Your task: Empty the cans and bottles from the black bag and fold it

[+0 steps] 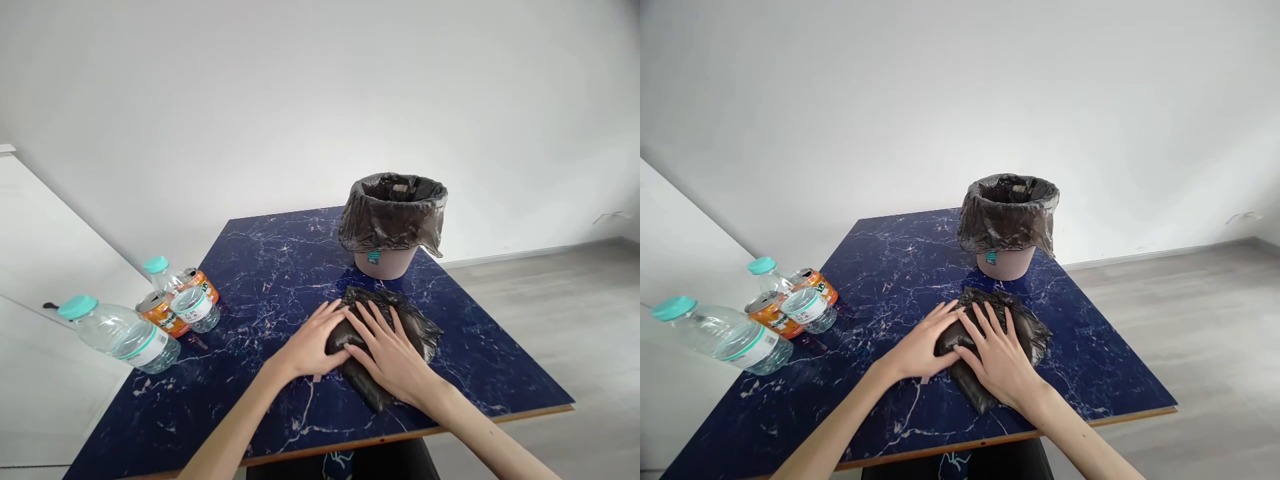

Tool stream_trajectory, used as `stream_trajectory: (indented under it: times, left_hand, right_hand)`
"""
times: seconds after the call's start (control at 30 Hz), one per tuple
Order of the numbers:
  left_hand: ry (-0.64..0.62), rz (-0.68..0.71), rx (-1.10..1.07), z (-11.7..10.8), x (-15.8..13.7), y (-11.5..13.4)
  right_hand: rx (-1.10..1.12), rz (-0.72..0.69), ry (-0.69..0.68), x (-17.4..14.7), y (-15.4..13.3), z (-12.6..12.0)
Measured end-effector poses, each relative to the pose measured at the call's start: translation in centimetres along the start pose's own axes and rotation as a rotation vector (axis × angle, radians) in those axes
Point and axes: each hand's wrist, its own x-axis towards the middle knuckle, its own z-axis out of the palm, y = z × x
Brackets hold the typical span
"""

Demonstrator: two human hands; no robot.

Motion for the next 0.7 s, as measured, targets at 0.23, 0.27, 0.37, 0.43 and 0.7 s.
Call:
stream_trajectory:
  times: [0.23,0.27,0.37,0.43,0.7]
  left_hand:
    - [0.341,-0.157,-0.091,-3.5,0.4,-5.7]
    - [0.364,-0.172,-0.09,-3.7,0.4,-6.4]
    - [0.443,-0.23,-0.097,-3.8,0.4,-8.1]
    - [0.48,-0.263,-0.107,-3.7,0.3,-8.6]
    - [0.46,-0.255,-0.137,-3.5,-0.4,-8.1]
  right_hand:
    - [-0.108,0.168,0.02,0.7,3.4,2.2]
    - [-0.13,0.197,0.024,0.6,4.1,2.3]
    - [-0.199,0.277,0.02,-0.3,7.1,2.5]
    - [-0.237,0.28,-0.008,-1.6,9.6,2.5]
    - [-0.23,0.217,0.071,-4.4,14.4,1.5]
